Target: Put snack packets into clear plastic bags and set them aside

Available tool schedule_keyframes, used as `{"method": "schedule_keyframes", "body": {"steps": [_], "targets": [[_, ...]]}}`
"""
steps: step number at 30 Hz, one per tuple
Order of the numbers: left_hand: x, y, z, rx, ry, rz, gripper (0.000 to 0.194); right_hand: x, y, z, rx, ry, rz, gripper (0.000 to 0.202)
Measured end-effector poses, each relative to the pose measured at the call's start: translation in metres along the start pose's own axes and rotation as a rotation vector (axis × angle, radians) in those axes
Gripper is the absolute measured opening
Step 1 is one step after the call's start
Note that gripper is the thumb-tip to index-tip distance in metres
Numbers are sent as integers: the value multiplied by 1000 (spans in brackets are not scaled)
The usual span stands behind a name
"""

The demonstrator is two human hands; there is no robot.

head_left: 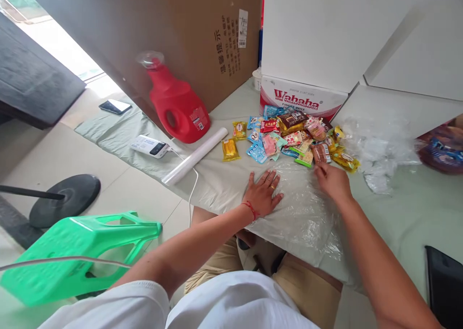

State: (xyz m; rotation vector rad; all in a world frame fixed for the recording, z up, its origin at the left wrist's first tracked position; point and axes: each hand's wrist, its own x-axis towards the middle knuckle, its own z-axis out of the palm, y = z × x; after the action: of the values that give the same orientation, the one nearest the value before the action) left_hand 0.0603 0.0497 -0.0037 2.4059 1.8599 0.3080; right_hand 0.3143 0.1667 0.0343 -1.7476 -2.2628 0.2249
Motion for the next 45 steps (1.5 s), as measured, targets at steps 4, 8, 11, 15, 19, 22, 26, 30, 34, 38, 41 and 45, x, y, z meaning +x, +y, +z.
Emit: {"method": "schedule_keyframes", "body": {"steps": [4,8,11,15,19,22,26,30,34,38,41,45], "targets": [[0,0,0,-2,-4,4,66,49,-31,-14,2,158,-94,38],[0,0,0,5,-4,0,65,94,-58,-6,-100,82,-445,51],[0,0,-1,6,-4,-3,65,114,-57,6,-124,-59,-541,57],[1,-1,-1,15,-18,-7,67,109,-28,13,24,65,-409,56],[1,-1,0,8,-23,-4,66,78,-11,13,-29,139,-271,38],[1,-1,0,0,-20,-8,66,64,-26,14,-154,115,-270,49],[1,0,-1,-3,-23,-7,65,66,-41,15,-225,74,-327,34],[1,-1,0,-8,-21,-3,65,63,-17,12,-85,71,-377,28],[1,-1,1,-14,-16,-9,65,47,14,5,-16,151,-336,32],[1,-1,1,-21,-11,-7,66,27,21,4,-24,194,-255,34],[1,-1,1,-22,-6,-4,65,17,12,3,-41,60,-274,33],[0,-2,2,-19,4,-1,64,17,-7,-6,-58,39,84,40]]}}
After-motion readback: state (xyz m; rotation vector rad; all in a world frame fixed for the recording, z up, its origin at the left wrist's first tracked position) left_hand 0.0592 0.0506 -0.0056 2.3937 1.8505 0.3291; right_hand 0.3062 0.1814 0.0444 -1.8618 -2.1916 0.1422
